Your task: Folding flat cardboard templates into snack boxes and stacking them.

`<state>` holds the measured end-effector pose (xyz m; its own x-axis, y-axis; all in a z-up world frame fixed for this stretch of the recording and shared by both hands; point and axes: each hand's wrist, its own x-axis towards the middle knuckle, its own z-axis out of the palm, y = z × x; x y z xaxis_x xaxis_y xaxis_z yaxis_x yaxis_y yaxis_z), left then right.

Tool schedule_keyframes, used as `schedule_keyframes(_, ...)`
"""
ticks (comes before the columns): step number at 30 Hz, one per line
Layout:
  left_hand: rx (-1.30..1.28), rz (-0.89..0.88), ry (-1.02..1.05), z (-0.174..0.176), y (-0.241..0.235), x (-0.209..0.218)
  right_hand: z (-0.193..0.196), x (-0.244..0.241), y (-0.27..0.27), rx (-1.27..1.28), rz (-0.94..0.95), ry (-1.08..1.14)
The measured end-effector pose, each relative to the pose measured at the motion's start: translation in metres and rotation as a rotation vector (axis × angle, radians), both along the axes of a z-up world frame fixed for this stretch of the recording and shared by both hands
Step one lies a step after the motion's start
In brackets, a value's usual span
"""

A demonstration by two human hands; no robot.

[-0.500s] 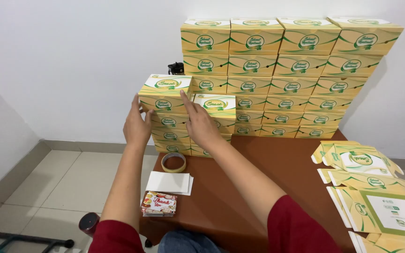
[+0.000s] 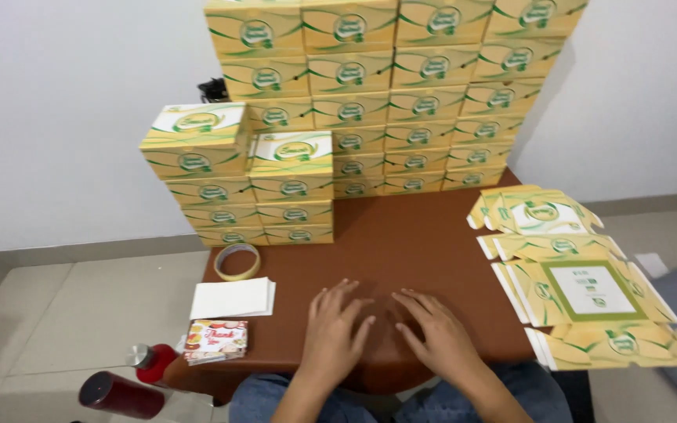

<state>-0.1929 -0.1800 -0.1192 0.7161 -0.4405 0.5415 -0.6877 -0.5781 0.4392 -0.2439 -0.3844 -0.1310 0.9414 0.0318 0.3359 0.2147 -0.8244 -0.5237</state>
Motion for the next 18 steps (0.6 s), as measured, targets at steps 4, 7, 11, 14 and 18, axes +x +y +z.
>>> schedule_keyframes(4, 0.061, -0.14, 0.183, -0.027, -0.059, -0.012, -0.032, -0.025, -0.039, -0.046, -0.102, -0.026)
schedule_keyframes(7, 0.034, -0.21, 0.143, -0.046, -0.091, -0.017, -0.039, -0.035, -0.051, -0.07, -0.078, -0.033)
schedule_keyframes(11, 0.053, -0.228, 0.101, -0.064, -0.109, -0.024, -0.037, -0.041, -0.057, -0.023, -0.007, -0.117)
schedule_keyframes(14, 0.088, -0.186, 0.04, -0.063, -0.109, -0.026, -0.04, -0.041, -0.059, -0.007, 0.013, -0.128)
schedule_keyframes(18, 0.137, -0.161, 0.045, -0.063, -0.112, -0.028, -0.046, -0.043, -0.062, -0.063, 0.017, -0.148)
